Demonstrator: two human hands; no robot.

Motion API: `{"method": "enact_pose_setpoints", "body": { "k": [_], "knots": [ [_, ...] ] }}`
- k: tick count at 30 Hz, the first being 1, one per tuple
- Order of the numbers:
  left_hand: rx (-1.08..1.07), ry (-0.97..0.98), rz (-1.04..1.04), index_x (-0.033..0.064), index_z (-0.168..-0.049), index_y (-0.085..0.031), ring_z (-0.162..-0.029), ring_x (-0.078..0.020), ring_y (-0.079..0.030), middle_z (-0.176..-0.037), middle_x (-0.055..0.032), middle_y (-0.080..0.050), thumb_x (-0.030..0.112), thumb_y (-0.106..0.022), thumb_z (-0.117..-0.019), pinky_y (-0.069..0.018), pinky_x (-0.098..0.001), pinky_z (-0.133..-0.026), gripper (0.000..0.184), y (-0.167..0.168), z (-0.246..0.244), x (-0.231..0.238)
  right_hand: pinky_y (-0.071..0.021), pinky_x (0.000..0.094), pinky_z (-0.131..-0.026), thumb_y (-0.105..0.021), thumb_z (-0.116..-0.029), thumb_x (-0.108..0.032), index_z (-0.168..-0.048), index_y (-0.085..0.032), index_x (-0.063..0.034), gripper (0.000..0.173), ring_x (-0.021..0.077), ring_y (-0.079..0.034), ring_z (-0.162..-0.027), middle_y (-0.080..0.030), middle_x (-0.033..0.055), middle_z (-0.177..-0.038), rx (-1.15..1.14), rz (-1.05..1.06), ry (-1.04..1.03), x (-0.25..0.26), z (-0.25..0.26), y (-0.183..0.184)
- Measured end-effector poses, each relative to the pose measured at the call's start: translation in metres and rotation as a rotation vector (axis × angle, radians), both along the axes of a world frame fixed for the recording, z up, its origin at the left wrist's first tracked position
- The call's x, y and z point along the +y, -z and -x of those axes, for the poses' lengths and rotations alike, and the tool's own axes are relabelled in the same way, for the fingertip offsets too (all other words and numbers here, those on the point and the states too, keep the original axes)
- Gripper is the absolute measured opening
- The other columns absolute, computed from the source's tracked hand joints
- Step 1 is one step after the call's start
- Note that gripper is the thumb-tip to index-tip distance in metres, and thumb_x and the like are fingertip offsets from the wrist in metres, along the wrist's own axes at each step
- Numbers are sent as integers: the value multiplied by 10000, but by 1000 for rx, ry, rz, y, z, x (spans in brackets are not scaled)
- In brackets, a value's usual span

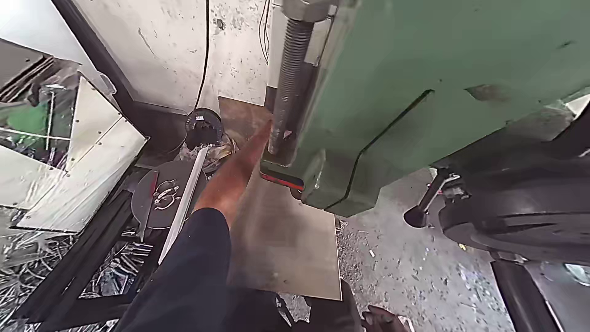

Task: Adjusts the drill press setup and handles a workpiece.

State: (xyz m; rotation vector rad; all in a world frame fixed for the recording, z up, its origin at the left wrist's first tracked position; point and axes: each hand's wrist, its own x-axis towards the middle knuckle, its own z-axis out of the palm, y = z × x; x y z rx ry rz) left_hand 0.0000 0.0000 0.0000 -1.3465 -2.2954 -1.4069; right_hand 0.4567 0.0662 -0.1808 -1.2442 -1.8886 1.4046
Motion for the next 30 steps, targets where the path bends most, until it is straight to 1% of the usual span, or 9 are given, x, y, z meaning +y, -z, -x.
{"method": "enact_pose_setpoints", "body": {
  "k": [2, 5, 6, 9, 11, 13, 16, 21, 30],
  "knots": [
    [-138, 124, -27, 168, -1331, -620, -1167, -38, -627, -1253, -7, -673, 313, -523, -1054, -554, -290, -965, 327, 28, 15, -11, -628, 362, -822, -675, -934, -40, -1138, -633, 97, 249, 140, -723, -862, -733, 101, -991, 6, -53, -46, 2, 8, 7],
    [-924, 116, 152, 101, -1369, -540, -1171, -67, -568, -1289, -52, -600, 136, -360, -1124, -459, -278, -1042, 307, -17, 23, 14, -619, 344, -844, -687, -909, -23, -1122, -664, 77, 237, 132, -723, -897, -741, 105, -1028, -20, -77, -85, -1, 25, 2],
    [-756, 269, 5, -24, -1370, -512, -1137, -140, -615, -1261, -177, -614, 136, -354, -1121, -525, -264, -951, 335, 29, 47, 22, -621, 340, -840, -697, -902, -30, -1116, -679, 59, 232, 128, -724, -894, -744, 94, -1028, -5, -77, -88, -2, 33, -1],
    [-519, 170, 406, -27, -1481, -466, -1380, -245, -526, -1474, -213, -548, 116, -572, -1056, -391, -397, -1174, 461, 66, 74, 32, -640, 325, -778, -711, -915, -79, -1125, -695, -6, 223, 122, -734, -841, -758, 43, -1002, 101, -28, -112, -8, 55, -2],
    [-280, 31, 269, -40, -1345, -590, -1203, -283, -648, -1272, -219, -670, 145, -784, -885, -507, -477, -1074, 532, 109, 61, 25, -640, 321, -757, -718, -933, -135, -1136, -713, -46, 222, 119, -733, -823, -762, 17, -983, 131, 0, -157, -13, 73, -4],
    [-120, 32, 157, -63, -1362, -543, -1123, -244, -702, -1202, -182, -710, 212, -783, -884, -568, -461, -1013, 601, 130, 30, -1, -640, 306, -739, -706, -954, -193, -1140, -729, -98, 210, 84, -730, -801, -767, -27, -956, 87, -43, -211, -15, 96, -10],
    [-217, 115, 51, -70, -1318, -543, -1079, -208, -717, -1179, -131, -735, 123, -762, -883, -599, -427, -958, 524, 150, -34, -62, -631, 329, -826, -747, -921, -292, -1188, -732, -128, 313, 79, -724, -930, -754, -14, -1093, 47, -208, -264, 4, 139, -20],
    [-422, 161, -347, 120, -1237, -590, -973, -157, -741, -1107, -14, -757, 4, -775, -808, -636, -342, -863, 481, 173, -109, -125, -531, 376, -1078, -889, -773, -376, -1512, -421, -25, 942, 220, -552, -1345, -515, 170, -1492, 240, -316, -323, 66, 237, -75],
    [-520, 110, -475, 149, -1202, -544, -912, -172, -762, -1039, -25, -774, -102, -753, -770, -646, -324, -826, 542, 173, -126, -156, -565, 374, -966, -924, -719, -245, -1392, -435, -34, 858, 182, -668, -1093, -666, 137, -1185, 432, -256, 159, 20, 349, -94]
  ]
}}
